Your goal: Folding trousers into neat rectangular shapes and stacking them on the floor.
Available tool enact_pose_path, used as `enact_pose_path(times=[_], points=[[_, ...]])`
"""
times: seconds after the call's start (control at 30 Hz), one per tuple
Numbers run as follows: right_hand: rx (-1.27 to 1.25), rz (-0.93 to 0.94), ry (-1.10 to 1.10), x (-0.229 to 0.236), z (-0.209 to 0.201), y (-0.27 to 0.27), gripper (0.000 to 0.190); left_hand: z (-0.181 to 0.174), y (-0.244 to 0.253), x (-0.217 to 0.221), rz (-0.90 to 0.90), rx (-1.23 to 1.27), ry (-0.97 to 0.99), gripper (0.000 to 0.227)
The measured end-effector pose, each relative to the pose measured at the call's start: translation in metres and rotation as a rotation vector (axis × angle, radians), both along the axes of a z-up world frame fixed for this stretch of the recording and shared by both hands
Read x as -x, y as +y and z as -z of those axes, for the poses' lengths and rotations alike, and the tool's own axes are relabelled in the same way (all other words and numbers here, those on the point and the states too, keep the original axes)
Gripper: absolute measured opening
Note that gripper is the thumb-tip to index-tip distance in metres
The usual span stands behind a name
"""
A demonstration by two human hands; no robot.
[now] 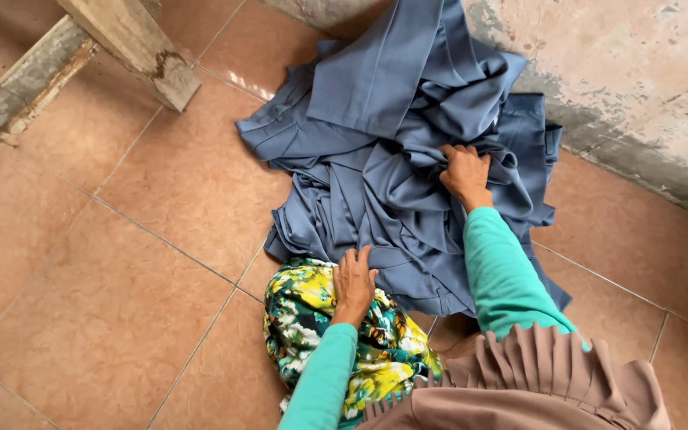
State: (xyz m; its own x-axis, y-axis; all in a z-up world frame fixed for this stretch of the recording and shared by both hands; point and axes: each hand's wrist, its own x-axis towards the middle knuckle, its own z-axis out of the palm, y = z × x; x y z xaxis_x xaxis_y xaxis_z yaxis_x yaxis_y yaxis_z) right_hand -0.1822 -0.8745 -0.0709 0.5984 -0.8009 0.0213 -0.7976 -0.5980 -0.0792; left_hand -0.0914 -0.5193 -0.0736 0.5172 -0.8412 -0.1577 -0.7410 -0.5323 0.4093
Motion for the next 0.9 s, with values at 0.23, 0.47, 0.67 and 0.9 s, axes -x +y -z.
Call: enact_pose_path(times=[0.23, 0.47, 0.67, 0.9], points=[[-0.381, -0.130, 0.120, 0.007, -0.113, 0.062, 0.059, 0.013, -0.005, -0.016, -0.062, 0.036, 0.031, 0.055], [-0.359, 0.269, -0.361, 0.003, -0.130, -0.030, 0.044, 0.009, 0.008, -0.020, -0.051, 0.080, 0.092, 0.053], [-0.573, 0.617, -1.198, -0.047, -0.011, -0.058, 0.073, 0.002, 0.020, -0.030, -0.129, 0.215, 0.313, 0.038], [-0.472, 0.141, -0.972, -0.020, -0.069, 0.139, 0.053, -0.053, 0.014, -0.050, -0.299, 0.478, 0.400, 0.028]])
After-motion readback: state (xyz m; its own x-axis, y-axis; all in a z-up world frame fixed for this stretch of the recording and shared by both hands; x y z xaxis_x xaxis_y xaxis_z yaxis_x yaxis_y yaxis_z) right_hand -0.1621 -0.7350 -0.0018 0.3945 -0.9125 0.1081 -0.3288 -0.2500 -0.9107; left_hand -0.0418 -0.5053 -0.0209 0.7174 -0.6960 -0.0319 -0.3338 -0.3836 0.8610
